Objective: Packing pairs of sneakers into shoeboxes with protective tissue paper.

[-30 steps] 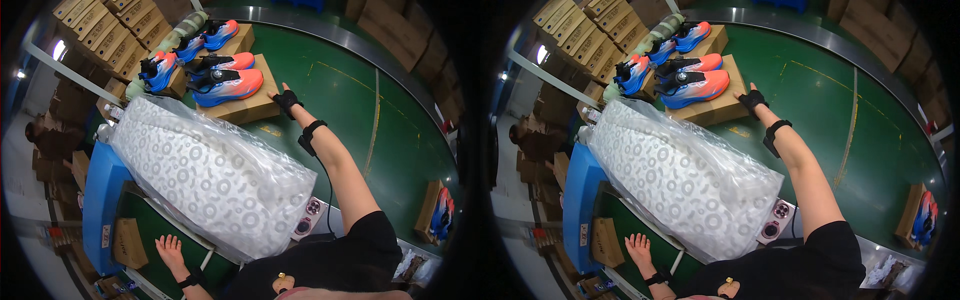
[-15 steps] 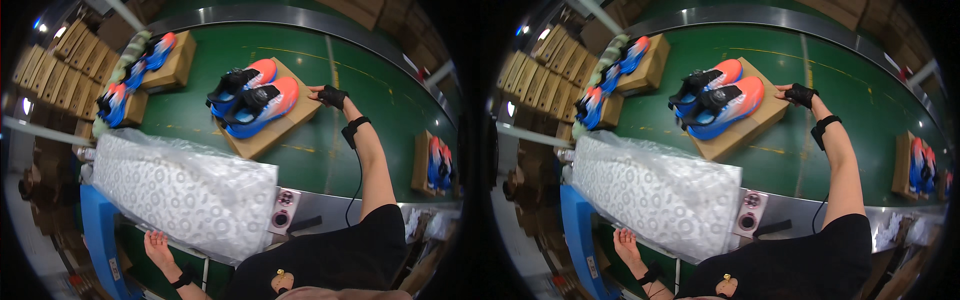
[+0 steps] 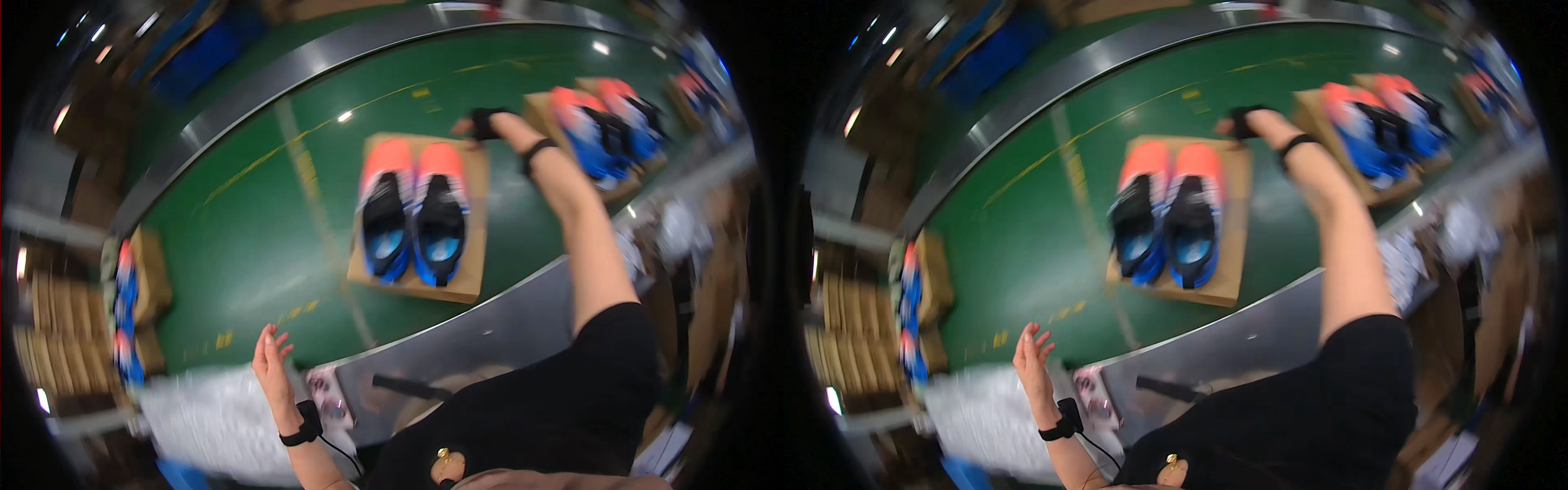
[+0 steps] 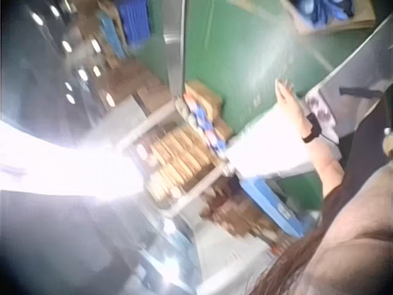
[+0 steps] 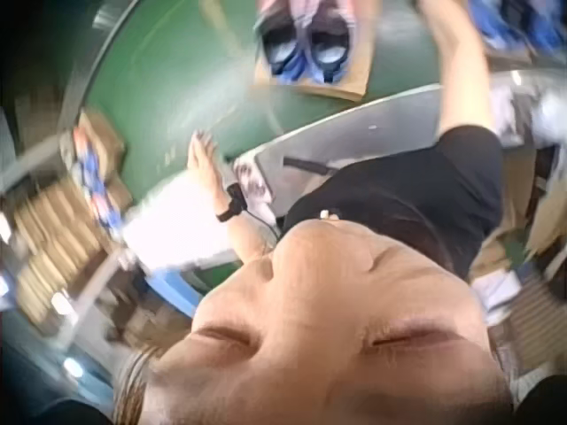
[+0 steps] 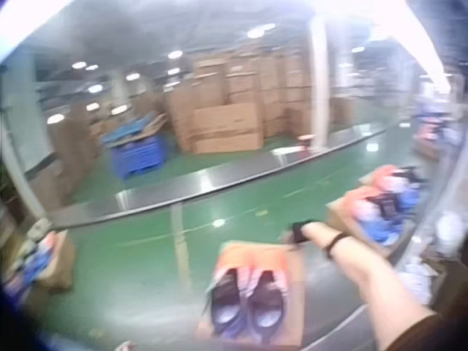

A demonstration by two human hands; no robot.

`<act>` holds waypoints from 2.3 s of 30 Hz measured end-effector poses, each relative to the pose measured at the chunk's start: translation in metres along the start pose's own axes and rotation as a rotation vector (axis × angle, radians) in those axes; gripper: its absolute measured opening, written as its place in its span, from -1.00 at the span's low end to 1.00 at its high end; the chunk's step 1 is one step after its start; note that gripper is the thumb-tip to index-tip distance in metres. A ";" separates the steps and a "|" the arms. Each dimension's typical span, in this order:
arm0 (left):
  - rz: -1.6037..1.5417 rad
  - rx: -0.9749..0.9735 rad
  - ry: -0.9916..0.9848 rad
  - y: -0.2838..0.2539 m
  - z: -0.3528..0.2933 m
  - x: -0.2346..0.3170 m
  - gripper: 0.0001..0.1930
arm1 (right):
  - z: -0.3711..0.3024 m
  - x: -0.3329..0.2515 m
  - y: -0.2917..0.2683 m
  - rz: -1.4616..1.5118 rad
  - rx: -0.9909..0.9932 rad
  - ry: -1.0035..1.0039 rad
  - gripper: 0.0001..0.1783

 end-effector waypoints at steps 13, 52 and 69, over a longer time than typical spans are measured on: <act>-0.188 -0.359 -0.072 0.270 -0.021 -0.081 -0.55 | -0.185 -0.101 0.070 0.460 0.600 -0.083 -0.51; 0.222 -0.215 0.467 0.230 0.021 0.008 -0.50 | -0.230 -0.211 0.033 0.317 0.421 0.188 -0.16; 0.110 -0.345 -0.002 0.146 0.034 0.005 -0.47 | -0.301 -0.309 0.196 -0.014 0.022 -0.284 -0.39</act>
Point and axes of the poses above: each hand's wrist, its own z-axis towards the middle knuckle, its own y-axis out of the palm, x = y × z, the point moved 5 cm from there along z, towards the middle knuckle, and after that the axes turned 5 degrees about -x, right-handed, at the moved point
